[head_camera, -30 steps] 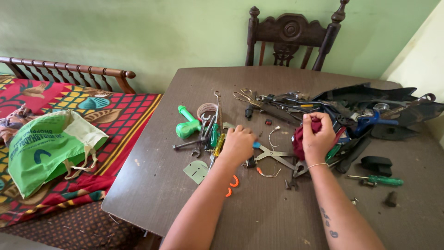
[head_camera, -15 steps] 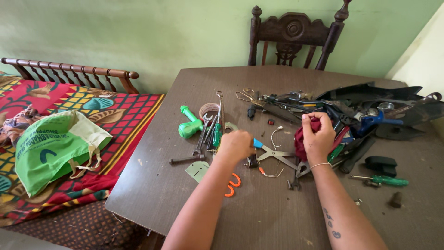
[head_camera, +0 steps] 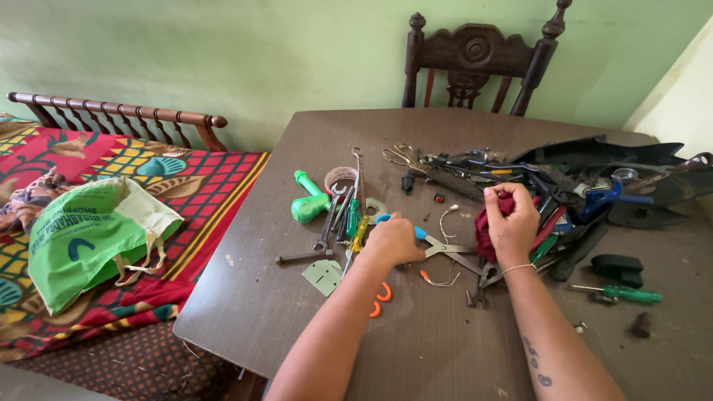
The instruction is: The person wipes various tools on a table using a red cloth. They handle a screwdriver, a metal bar, and a pair of pliers, wiping each item individually before placing it back on the table.
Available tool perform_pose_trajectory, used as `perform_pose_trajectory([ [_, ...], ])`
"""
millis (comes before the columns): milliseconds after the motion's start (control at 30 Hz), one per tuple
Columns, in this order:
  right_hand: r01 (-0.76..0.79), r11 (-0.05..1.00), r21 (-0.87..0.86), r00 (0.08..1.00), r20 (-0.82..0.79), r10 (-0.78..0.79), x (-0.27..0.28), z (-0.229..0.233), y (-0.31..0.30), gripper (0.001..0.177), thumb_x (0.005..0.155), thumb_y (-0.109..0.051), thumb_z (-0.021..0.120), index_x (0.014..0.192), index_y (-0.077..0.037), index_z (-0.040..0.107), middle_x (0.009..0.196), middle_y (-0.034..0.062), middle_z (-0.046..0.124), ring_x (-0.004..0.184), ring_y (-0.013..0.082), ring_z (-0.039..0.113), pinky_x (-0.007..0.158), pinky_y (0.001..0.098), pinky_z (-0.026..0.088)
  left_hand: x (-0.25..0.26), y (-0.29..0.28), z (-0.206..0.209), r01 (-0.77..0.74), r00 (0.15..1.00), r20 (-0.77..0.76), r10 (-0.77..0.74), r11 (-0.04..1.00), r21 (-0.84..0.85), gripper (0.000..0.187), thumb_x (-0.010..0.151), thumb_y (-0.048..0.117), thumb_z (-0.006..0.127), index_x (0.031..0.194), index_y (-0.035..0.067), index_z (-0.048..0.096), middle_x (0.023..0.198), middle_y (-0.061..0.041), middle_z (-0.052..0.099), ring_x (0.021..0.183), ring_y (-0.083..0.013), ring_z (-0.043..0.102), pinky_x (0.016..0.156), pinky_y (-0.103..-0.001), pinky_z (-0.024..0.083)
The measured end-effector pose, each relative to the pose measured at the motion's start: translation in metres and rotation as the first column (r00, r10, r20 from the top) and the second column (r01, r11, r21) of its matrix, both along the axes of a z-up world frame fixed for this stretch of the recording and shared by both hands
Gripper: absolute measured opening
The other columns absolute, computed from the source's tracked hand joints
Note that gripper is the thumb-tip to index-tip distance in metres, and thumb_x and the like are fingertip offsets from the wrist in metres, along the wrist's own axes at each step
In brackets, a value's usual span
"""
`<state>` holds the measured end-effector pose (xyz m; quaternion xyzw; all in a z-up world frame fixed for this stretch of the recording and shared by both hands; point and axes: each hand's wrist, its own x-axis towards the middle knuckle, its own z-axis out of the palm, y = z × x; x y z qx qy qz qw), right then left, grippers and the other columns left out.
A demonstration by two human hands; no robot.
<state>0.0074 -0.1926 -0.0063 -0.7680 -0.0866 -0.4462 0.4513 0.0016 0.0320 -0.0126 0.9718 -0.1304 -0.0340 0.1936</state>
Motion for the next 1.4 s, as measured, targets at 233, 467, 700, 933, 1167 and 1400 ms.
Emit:
perform_pose_trajectory([
  [233,-0.203,0.973,0.11,0.977,-0.036,0.208,-0.004,0.002,0.016,0.015,0.1,-0.015,0.072,0.104,-0.003,0.067,0.093,0.0041,0.068,0.087,0.0112,0.062,0.082,0.0258,0.05,0.026,0.004,-0.016,0.109,0.985,-0.006,-0.17,0.658,-0.745,0.029,0.078,0.026,0.082,0.092,0.003,0.074,0.104,-0.013,0.07,0.092,-0.0206,0.069,0.081,-0.034,0.056],
  [467,-0.567,0.798,0.204,0.799,-0.102,0.593,-0.011,0.003,0.044,0.04,0.103,-0.024,0.056,0.137,-0.003,0.055,0.134,0.0115,0.057,0.125,0.018,0.055,0.111,0.0324,0.041,0.009,-0.047,-0.022,-0.122,0.976,-0.1,-0.194,-0.107,-0.987,0.017,0.093,0.01,0.07,0.109,0.007,0.066,0.093,-0.001,0.071,0.082,-0.0093,0.067,0.073,-0.026,0.054],
  [700,-0.749,0.628,0.21,0.606,-0.164,0.778,-0.005,0.007,0.03,0.055,0.106,-0.025,0.041,0.156,-0.002,0.039,0.148,0.0098,0.053,0.141,0.0201,0.046,0.121,0.0326,0.028,0.009,-0.056,-0.036,-0.277,0.947,-0.174,-0.27,-0.413,-0.868,0.012,0.097,0.012,0.068,0.109,0.008,0.066,0.095,-0.002,0.071,0.083,-0.0118,0.066,0.076,-0.028,0.054],
  [933,-0.509,0.861,-0.022,0.85,-0.174,0.498,0.004,-0.012,0.031,0.035,0.103,-0.019,0.062,0.136,-0.007,0.071,0.123,0.0103,0.055,0.12,0.0196,0.053,0.108,0.0301,0.041,0.014,-0.058,-0.042,-0.284,0.955,-0.174,-0.242,-0.562,-0.777,0.019,0.098,0.015,0.068,0.115,0.011,0.062,0.106,-0.002,0.069,0.097,-0.0137,0.065,0.086,-0.032,0.054],
  [1167,-0.482,0.871,-0.096,0.869,-0.178,0.461,-0.017,0.014,0.044,0.026,0.088,-0.017,0.077,0.112,-0.008,0.075,0.11,0.005,0.072,0.101,0.0161,0.069,0.091,0.0306,0.054,0.013,-0.053,-0.033,-0.406,0.912,-0.277,-0.303,-0.559,-0.723,0.032,0.101,0.037,0.056,0.119,0.012,0.065,0.109,-0.004,0.07,0.099,-0.0184,0.066,0.086,-0.037,0.054],
  [1400,-0.418,0.741,-0.526,0.877,-0.021,0.479,-0.037,0.038,0.055,0.03,0.087,-0.007,0.071,0.116,-0.008,0.074,0.117,0.0065,0.07,0.109,0.0311,0.062,0.097,0.0397,0.051,0.023,-0.053,-0.049,-0.48,0.873,-0.276,-0.403,-0.6,-0.641,0.037,0.104,0.042,0.05,0.11,0.01,0.066,0.107,-0.008,0.07,0.101,-0.0224,0.068,0.091,-0.04,0.056],
])
